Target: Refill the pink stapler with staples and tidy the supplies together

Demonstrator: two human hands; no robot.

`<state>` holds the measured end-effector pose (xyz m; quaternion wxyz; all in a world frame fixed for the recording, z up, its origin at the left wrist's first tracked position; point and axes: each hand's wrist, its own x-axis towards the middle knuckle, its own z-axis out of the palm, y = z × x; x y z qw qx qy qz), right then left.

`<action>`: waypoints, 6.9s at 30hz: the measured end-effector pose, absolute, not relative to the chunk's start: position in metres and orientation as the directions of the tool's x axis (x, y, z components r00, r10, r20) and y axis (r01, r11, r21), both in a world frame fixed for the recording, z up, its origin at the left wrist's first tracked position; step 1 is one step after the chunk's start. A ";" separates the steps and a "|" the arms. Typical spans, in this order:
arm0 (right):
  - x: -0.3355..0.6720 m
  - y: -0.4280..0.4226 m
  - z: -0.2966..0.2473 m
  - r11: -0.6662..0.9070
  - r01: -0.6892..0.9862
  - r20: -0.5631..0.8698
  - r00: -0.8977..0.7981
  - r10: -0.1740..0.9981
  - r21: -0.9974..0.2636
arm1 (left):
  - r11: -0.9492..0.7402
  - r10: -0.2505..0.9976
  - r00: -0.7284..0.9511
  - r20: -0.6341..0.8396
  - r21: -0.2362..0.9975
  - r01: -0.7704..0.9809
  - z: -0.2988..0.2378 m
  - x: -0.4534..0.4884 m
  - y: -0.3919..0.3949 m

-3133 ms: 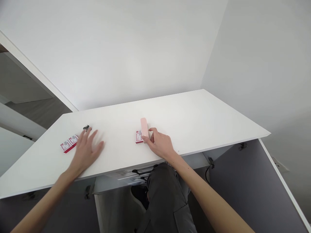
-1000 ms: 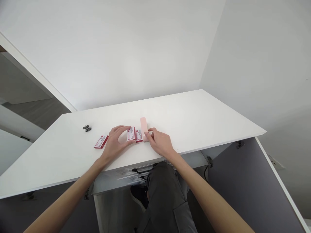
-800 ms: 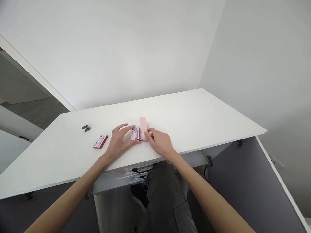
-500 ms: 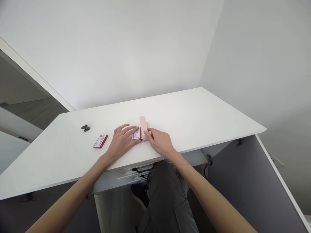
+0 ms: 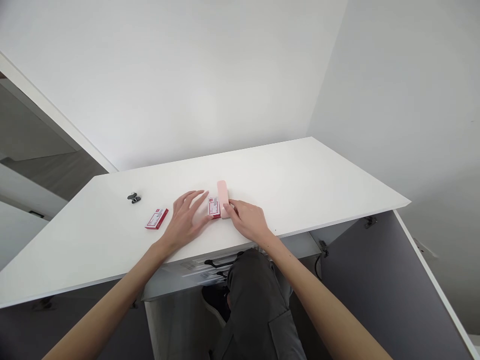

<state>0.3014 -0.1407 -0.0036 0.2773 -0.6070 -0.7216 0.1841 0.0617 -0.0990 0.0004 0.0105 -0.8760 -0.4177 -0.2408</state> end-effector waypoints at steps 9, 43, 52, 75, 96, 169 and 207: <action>0.304 -0.140 -0.001 0.185 0.764 0.160 -0.108 0.981 -0.618 | -0.267 0.884 0.147 0.443 0.222 0.938 0.000 -0.028 -0.108; 0.303 -0.140 -0.005 0.164 0.752 0.157 -0.082 0.984 -0.639 | -0.455 0.881 0.469 0.061 0.386 0.803 0.028 -0.025 -0.131; 0.303 -0.139 -0.006 0.153 0.759 0.145 -0.078 0.986 -0.632 | -0.493 0.869 0.386 0.308 0.478 0.727 0.021 -0.005 -0.113; 0.306 -0.137 -0.007 0.140 0.750 0.135 -0.069 0.988 -0.647 | -0.590 0.762 0.376 0.526 0.327 0.738 0.015 0.058 -0.061; 0.306 -0.136 -0.009 0.146 0.752 0.148 -0.065 0.987 -0.642 | -0.313 0.944 0.246 0.221 0.354 0.881 0.006 -0.016 -0.047; 0.185 -0.061 -0.035 0.117 0.796 0.185 -0.006 0.983 -0.594 | -0.203 0.970 0.161 0.182 0.241 0.949 -0.001 -0.073 -0.014; 0.366 -0.027 -0.047 0.003 0.853 0.188 0.111 0.976 -0.521 | -0.161 0.979 0.133 0.152 0.192 0.968 0.005 -0.066 -0.013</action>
